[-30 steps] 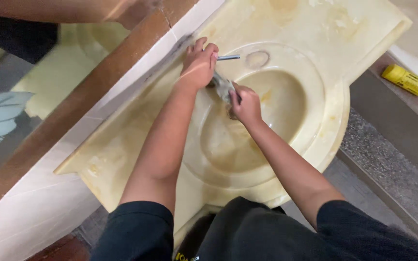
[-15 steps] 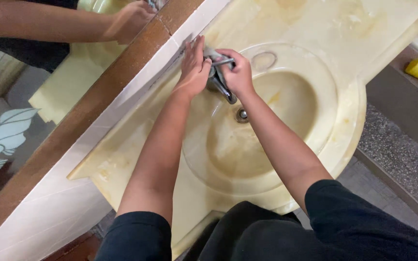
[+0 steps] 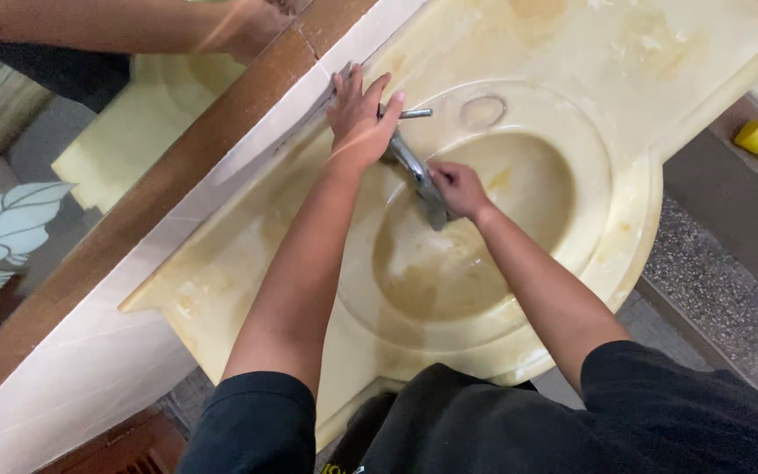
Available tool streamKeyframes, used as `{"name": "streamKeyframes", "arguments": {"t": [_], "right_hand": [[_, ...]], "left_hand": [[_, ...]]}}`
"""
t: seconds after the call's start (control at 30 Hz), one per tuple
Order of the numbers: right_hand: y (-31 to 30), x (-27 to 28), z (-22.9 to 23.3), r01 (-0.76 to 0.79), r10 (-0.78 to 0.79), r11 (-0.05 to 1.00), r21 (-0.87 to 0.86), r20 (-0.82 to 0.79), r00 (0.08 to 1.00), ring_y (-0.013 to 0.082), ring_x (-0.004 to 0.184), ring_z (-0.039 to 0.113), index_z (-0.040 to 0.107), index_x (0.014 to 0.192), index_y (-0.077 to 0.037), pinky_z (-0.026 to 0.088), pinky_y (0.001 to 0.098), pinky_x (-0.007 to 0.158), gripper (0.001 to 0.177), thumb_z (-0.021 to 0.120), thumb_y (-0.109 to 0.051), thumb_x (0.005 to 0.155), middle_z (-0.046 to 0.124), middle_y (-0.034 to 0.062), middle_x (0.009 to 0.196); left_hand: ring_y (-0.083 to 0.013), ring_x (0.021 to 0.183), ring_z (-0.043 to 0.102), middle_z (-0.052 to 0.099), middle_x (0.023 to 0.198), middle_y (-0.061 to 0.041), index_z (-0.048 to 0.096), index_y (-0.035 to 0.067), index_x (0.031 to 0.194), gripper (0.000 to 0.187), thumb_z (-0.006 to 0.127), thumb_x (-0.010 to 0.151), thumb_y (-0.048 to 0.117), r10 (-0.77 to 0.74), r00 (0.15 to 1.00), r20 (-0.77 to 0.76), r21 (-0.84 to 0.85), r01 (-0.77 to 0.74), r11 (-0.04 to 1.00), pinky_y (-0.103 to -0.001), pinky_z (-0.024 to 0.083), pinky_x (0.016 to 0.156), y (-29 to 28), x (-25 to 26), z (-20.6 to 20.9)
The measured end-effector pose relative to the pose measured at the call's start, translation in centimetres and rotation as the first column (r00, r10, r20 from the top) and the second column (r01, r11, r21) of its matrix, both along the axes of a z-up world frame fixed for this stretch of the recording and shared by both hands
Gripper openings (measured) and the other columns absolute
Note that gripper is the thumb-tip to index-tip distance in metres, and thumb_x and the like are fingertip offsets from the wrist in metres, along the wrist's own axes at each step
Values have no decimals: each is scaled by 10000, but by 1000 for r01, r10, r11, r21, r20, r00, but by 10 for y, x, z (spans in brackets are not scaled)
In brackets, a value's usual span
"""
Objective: Cleaning a bathroom sink and faucet using cleaning spray and a cloth.
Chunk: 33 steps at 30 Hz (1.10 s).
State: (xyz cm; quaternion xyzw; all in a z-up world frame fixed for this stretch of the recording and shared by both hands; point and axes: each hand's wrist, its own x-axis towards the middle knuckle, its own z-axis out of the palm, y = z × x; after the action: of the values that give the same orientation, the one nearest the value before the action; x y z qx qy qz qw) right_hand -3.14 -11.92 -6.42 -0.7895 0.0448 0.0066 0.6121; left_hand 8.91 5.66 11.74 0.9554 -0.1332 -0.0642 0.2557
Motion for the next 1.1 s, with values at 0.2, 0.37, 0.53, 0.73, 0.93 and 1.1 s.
{"name": "streamKeyframes", "arguments": {"t": [0.2,0.37,0.53,0.73,0.93,1.1], "right_hand": [[28,2,-10,315,26,479,819,-372,928,269,972,673,684,1206,-33,551,470,901,365,494,-298,1042,716,113,1088],[43,8,-16,245,40,3,969,-245,969,333,1195,645,621,1328,-85,502,558,1076,438,421,-369,1060,683,138,1295],[44,-4,-7,228,19,-63,972,-227,974,337,1258,621,613,1368,-99,468,552,1143,441,401,-376,1098,668,134,1350],[37,-14,13,405,187,168,899,-432,882,303,1147,648,626,1271,-165,500,540,1018,568,341,-576,1002,694,83,1225],[26,-1,-76,293,142,337,894,-356,923,294,1009,698,617,1254,-85,576,450,943,432,464,-461,1106,708,134,1122],[34,3,-46,364,-74,772,522,-495,866,235,912,697,677,1203,10,565,412,854,487,483,-411,1054,737,138,1066]], "left_hand": [[-403,1586,28,169,1711,-131,609,376,1392,472,627,922,415,1,1000,-23,-72,-3,997,-734,153,1175,2,11,-18],[-391,1589,4,124,1721,-129,526,376,1475,529,599,954,423,-2,999,-35,-1,2,1000,-726,109,1199,2,9,-9],[-425,1539,0,46,1678,-229,272,234,1625,775,612,970,473,67,992,107,11,-69,998,-718,110,1164,-5,-7,-11],[-426,1491,366,418,1557,-270,376,12,1509,670,601,1039,432,572,809,134,-610,-388,691,-495,312,1238,-7,-73,-90],[-428,1241,583,639,1296,-275,622,-14,1231,516,463,1043,440,531,757,-380,-362,-650,668,-499,443,1079,-31,-131,-208],[-254,1139,617,645,1274,-144,586,53,1314,584,380,1055,535,43,624,-781,-623,-782,22,-418,481,1006,-52,-121,-238]]}}
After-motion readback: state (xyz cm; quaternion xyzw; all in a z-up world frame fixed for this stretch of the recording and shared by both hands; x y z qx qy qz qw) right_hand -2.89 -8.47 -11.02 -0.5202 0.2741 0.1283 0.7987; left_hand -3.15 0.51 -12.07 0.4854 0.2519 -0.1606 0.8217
